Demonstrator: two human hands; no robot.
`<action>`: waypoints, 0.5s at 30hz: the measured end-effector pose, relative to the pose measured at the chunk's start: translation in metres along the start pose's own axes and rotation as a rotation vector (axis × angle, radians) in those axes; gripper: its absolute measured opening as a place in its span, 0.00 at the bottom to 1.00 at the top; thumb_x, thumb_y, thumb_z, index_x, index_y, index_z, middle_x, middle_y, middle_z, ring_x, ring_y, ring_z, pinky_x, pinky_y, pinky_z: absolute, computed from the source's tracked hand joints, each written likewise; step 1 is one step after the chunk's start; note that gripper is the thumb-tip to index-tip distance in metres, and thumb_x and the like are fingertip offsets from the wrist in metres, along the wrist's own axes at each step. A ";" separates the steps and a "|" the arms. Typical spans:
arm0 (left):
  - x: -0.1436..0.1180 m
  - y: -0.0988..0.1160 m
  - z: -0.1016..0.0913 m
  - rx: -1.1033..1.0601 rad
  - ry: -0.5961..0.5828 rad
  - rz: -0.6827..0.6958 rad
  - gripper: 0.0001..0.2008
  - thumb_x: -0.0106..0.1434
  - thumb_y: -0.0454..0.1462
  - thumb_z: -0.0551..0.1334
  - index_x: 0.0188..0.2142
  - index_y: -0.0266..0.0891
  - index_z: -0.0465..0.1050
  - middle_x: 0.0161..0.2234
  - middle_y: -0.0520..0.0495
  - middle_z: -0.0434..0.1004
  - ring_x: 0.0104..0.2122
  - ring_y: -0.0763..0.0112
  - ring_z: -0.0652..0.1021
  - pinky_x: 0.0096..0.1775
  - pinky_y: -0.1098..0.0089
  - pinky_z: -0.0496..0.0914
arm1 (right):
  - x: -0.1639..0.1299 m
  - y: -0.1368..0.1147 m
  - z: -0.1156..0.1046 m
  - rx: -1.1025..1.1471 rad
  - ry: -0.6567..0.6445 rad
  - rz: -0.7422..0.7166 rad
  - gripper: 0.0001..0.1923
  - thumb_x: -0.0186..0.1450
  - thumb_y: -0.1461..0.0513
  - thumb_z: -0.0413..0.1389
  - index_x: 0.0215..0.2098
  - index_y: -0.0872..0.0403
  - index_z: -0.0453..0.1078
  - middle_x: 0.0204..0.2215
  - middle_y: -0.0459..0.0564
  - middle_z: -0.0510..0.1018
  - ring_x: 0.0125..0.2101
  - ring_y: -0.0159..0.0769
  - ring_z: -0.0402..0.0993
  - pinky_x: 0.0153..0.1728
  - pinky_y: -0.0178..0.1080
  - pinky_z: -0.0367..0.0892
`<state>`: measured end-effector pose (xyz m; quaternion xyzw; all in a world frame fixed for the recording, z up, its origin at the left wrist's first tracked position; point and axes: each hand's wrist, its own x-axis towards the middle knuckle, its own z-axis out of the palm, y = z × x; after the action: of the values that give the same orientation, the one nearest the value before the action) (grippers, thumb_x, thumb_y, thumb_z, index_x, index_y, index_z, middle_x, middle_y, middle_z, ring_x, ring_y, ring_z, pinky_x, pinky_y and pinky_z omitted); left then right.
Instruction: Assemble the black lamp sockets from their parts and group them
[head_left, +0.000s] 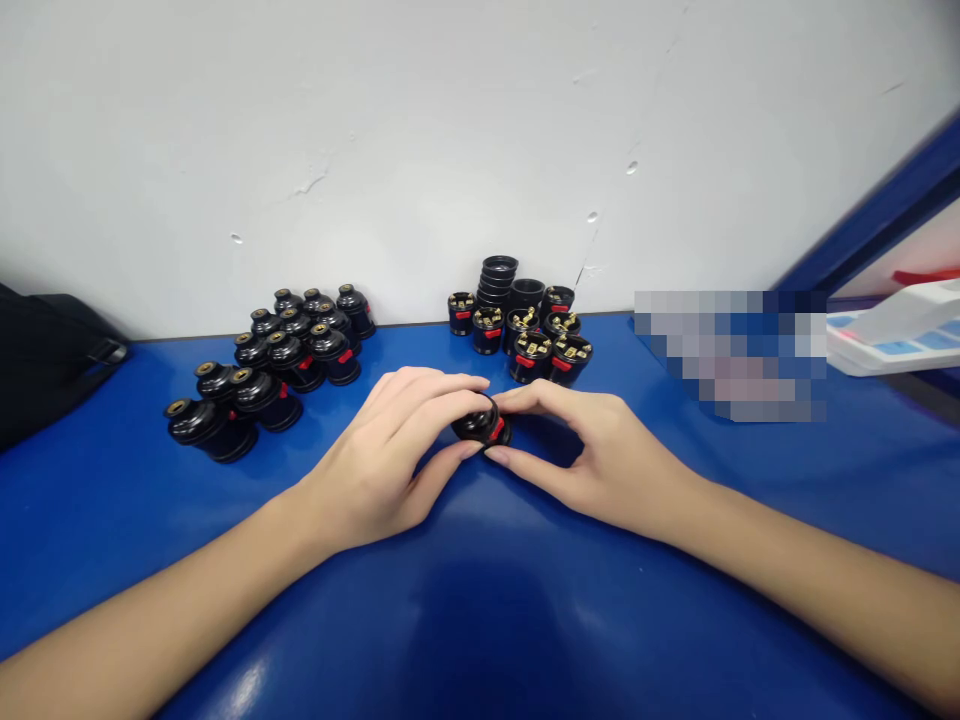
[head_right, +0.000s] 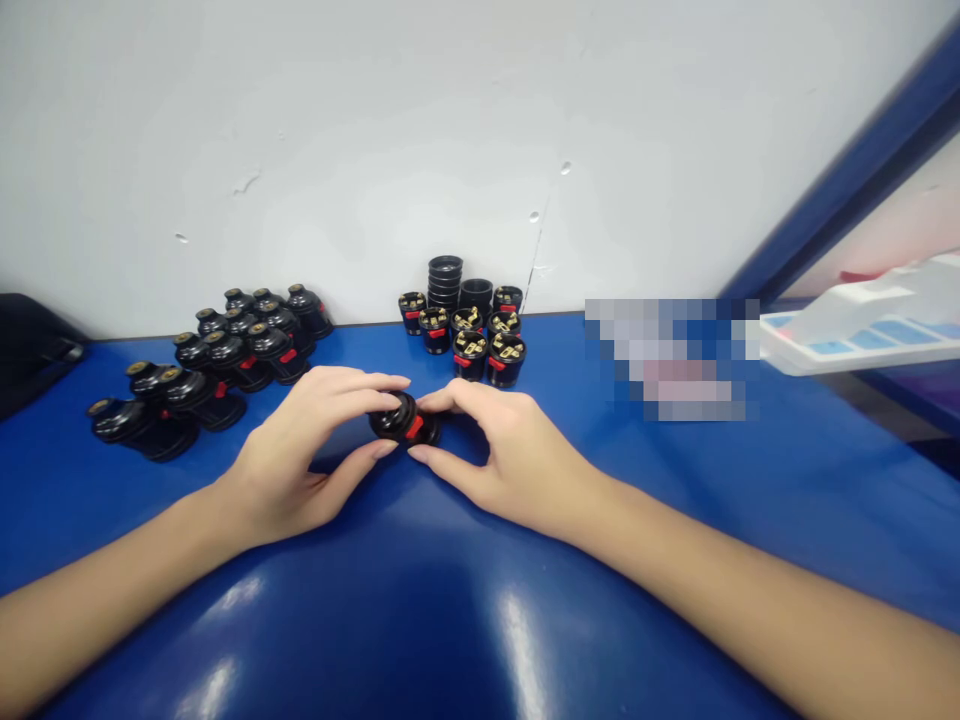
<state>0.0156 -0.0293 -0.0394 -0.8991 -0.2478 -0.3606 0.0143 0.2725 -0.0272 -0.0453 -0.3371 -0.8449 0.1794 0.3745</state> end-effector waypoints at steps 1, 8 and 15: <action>0.000 0.000 0.000 0.011 -0.006 0.010 0.22 0.74 0.30 0.64 0.64 0.43 0.66 0.61 0.37 0.79 0.58 0.57 0.79 0.60 0.52 0.74 | 0.000 0.000 0.000 -0.013 -0.009 -0.004 0.14 0.70 0.61 0.67 0.54 0.49 0.77 0.48 0.50 0.89 0.48 0.44 0.88 0.52 0.46 0.82; 0.003 0.001 0.000 0.117 -0.002 0.063 0.22 0.73 0.28 0.63 0.64 0.41 0.69 0.61 0.34 0.79 0.58 0.55 0.79 0.59 0.52 0.74 | 0.001 0.001 0.001 -0.061 -0.071 -0.066 0.12 0.73 0.62 0.64 0.54 0.50 0.77 0.51 0.54 0.88 0.52 0.47 0.85 0.55 0.50 0.81; 0.002 -0.001 0.000 0.447 0.045 -0.159 0.20 0.73 0.32 0.64 0.63 0.39 0.72 0.66 0.28 0.71 0.64 0.38 0.70 0.59 0.40 0.69 | -0.001 0.002 0.002 -0.085 -0.078 -0.034 0.09 0.73 0.62 0.64 0.51 0.50 0.79 0.53 0.56 0.87 0.55 0.48 0.84 0.57 0.53 0.80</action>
<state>0.0167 -0.0277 -0.0381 -0.8429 -0.3913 -0.3168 0.1900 0.2722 -0.0260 -0.0484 -0.3310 -0.8714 0.1499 0.3297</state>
